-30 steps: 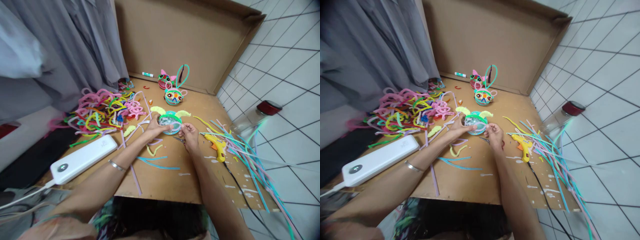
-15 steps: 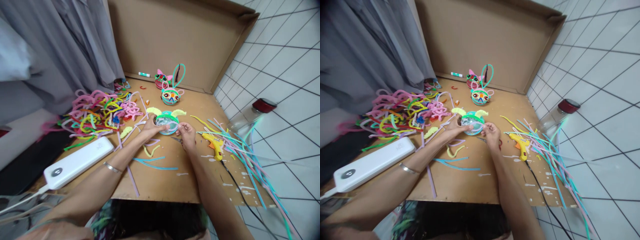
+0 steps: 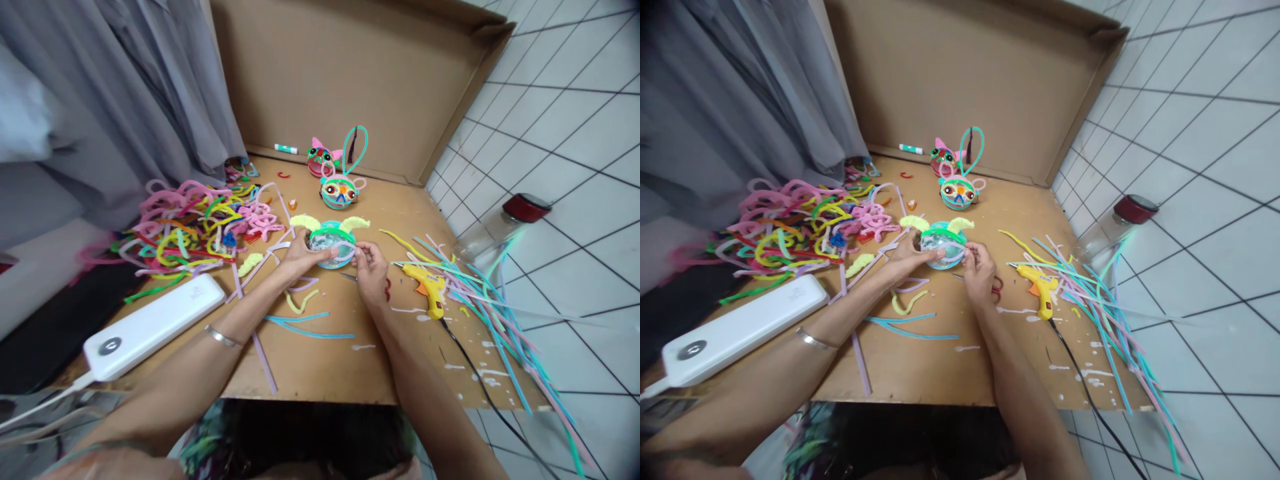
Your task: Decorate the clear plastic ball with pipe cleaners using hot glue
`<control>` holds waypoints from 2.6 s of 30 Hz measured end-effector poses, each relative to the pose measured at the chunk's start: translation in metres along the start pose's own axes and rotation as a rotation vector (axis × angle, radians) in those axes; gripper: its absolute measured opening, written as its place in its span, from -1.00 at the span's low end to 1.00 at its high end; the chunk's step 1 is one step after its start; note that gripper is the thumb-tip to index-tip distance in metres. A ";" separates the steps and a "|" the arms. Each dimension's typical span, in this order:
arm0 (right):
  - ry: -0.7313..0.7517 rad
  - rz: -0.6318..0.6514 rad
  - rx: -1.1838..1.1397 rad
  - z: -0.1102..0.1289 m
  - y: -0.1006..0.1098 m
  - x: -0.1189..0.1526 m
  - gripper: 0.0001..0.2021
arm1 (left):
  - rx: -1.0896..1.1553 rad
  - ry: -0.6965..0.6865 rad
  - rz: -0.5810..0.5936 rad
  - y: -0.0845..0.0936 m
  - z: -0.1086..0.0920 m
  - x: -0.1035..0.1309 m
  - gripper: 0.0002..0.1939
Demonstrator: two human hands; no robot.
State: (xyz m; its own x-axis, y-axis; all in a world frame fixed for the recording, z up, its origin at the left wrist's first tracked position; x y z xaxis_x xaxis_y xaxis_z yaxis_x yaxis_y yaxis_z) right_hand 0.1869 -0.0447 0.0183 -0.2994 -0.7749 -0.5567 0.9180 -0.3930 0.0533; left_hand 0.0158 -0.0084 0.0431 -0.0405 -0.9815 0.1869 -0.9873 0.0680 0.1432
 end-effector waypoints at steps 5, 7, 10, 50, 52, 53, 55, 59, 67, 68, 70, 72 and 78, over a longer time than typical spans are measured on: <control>0.027 -0.003 0.058 0.001 0.001 0.001 -0.79 | -0.005 0.010 -0.025 0.000 -0.001 -0.001 -0.36; 0.024 -0.014 0.056 0.001 0.001 0.002 -0.79 | -0.004 0.018 -0.026 0.000 -0.002 -0.001 -0.37; 0.005 -0.033 0.023 0.003 0.000 0.001 -0.78 | -0.017 0.009 -0.020 0.000 -0.002 -0.001 -0.36; -0.251 -0.002 -0.271 -0.015 0.008 -0.016 -0.68 | -0.030 -0.036 0.072 0.000 0.000 -0.002 -0.28; -0.255 0.003 -0.279 -0.015 0.009 -0.016 -0.67 | -0.057 -0.062 0.059 0.001 0.002 -0.004 -0.29; -0.256 0.006 -0.276 -0.016 0.009 -0.016 -0.67 | -0.071 -0.076 0.058 0.001 0.003 -0.004 -0.29; -0.256 0.010 -0.264 -0.016 0.010 -0.015 -0.67 | -0.094 -0.097 0.067 0.002 0.005 -0.006 -0.31; -0.267 0.016 -0.269 -0.017 0.010 -0.015 -0.67 | -0.119 -0.087 0.071 0.003 0.005 -0.006 -0.32; -0.302 0.008 -0.296 -0.017 0.010 -0.016 -0.67 | -0.116 -0.089 0.081 0.003 0.003 -0.005 -0.33; -0.306 0.009 -0.296 -0.017 0.010 -0.016 -0.68 | -0.127 -0.100 0.074 0.004 0.004 -0.006 -0.34; -0.308 0.011 -0.293 -0.016 0.010 -0.016 -0.70 | -0.138 -0.117 0.058 0.004 0.005 -0.007 -0.35; -0.299 0.006 -0.281 -0.015 0.010 -0.016 -0.72 | -0.128 -0.110 0.073 0.003 0.007 -0.008 -0.35; -0.155 -0.036 -0.094 -0.013 0.010 -0.012 -0.74 | -0.138 -0.094 0.043 0.001 0.007 -0.006 -0.26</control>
State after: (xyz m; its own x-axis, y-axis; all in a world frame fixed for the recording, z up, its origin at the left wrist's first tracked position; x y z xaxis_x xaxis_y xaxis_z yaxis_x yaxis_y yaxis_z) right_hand 0.2027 -0.0333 0.0150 -0.3620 -0.8311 -0.4222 0.9242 -0.3791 -0.0462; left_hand 0.0140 -0.0033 0.0353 -0.1029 -0.9891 0.1049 -0.9543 0.1279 0.2700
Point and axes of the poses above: each hand's wrist, its own x-axis away from the middle knuckle, its own y-axis out of the back of the hand, z = x × y, the point moved 2 cm from there along -x, towards the middle knuckle, and after that the axes turned 13 degrees about y, right-handed, at the moved point
